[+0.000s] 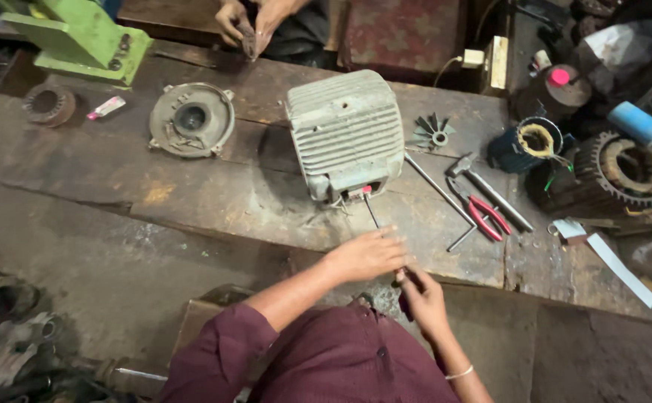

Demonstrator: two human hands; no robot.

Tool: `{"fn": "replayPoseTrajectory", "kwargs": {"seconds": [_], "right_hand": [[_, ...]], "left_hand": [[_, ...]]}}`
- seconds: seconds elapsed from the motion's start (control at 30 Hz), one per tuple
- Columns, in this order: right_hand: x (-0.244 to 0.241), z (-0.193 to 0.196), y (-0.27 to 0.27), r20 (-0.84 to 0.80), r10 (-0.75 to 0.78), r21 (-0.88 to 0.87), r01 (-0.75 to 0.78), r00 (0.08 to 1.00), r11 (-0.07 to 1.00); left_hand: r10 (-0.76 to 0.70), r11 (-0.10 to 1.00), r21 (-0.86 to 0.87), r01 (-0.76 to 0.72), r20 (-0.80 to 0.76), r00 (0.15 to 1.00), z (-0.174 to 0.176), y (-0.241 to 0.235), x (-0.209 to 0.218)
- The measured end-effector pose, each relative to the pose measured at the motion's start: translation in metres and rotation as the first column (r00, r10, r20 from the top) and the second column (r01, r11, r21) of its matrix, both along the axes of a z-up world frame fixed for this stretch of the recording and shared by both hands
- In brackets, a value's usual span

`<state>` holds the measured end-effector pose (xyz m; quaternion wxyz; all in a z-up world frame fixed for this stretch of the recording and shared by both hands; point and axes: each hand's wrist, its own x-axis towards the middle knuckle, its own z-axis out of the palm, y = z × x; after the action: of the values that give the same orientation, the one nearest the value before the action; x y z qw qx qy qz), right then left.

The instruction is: The person disassembles an electric motor on a workbench. They use a T-handle wrench to loosen bolts, a hammer to tap the housing, pliers to remove a wire tie, and a screwdriver to open the terminal box. The person removes the fan cover and separates the motor housing to expose the stator.

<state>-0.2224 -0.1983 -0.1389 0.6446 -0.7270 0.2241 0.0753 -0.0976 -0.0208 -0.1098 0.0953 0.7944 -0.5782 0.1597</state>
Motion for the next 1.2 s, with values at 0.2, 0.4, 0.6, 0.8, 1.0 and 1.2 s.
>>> {"fn": "replayPoseTrajectory", "kwargs": {"seconds": [0.2, 0.4, 0.6, 0.8, 1.0, 1.2], "right_hand": [[-0.009, -0.011, -0.033, -0.165, 0.082, 0.965, 0.143, 0.983, 0.218], [-0.014, -0.016, 0.0, -0.125, -0.05, 0.294, 0.085, 0.991, 0.952], [-0.013, 0.003, 0.01, 0.047, 0.066, -0.111, -0.06, 0.997, 0.992], [-0.02, 0.028, -0.027, -0.014, 0.006, 0.123, -0.004, 1.0, 0.992], [-0.02, -0.007, -0.03, 0.093, 0.157, -0.08, -0.15, 0.983, 0.986], [-0.036, -0.041, -0.09, -0.059, 0.138, 0.093, -0.133, 0.989, 0.987]], "left_hand": [[-0.135, 0.986, -0.106, 0.128, -0.064, 0.989, -0.037, -0.008, 0.015], [-0.114, 0.984, -0.14, 0.11, -0.02, 0.993, -0.043, -0.003, 0.012], [-0.08, 0.99, -0.121, 0.075, -0.033, 0.996, -0.026, 0.0, 0.01], [0.028, 0.953, -0.296, -0.062, -0.117, 0.993, 0.024, 0.026, 0.015], [0.255, 0.819, -0.454, -0.351, -0.26, 0.931, 0.055, 0.093, 0.011], [0.41, 0.601, -0.471, -0.646, -0.512, 0.755, 0.043, 0.157, -0.018]]}}
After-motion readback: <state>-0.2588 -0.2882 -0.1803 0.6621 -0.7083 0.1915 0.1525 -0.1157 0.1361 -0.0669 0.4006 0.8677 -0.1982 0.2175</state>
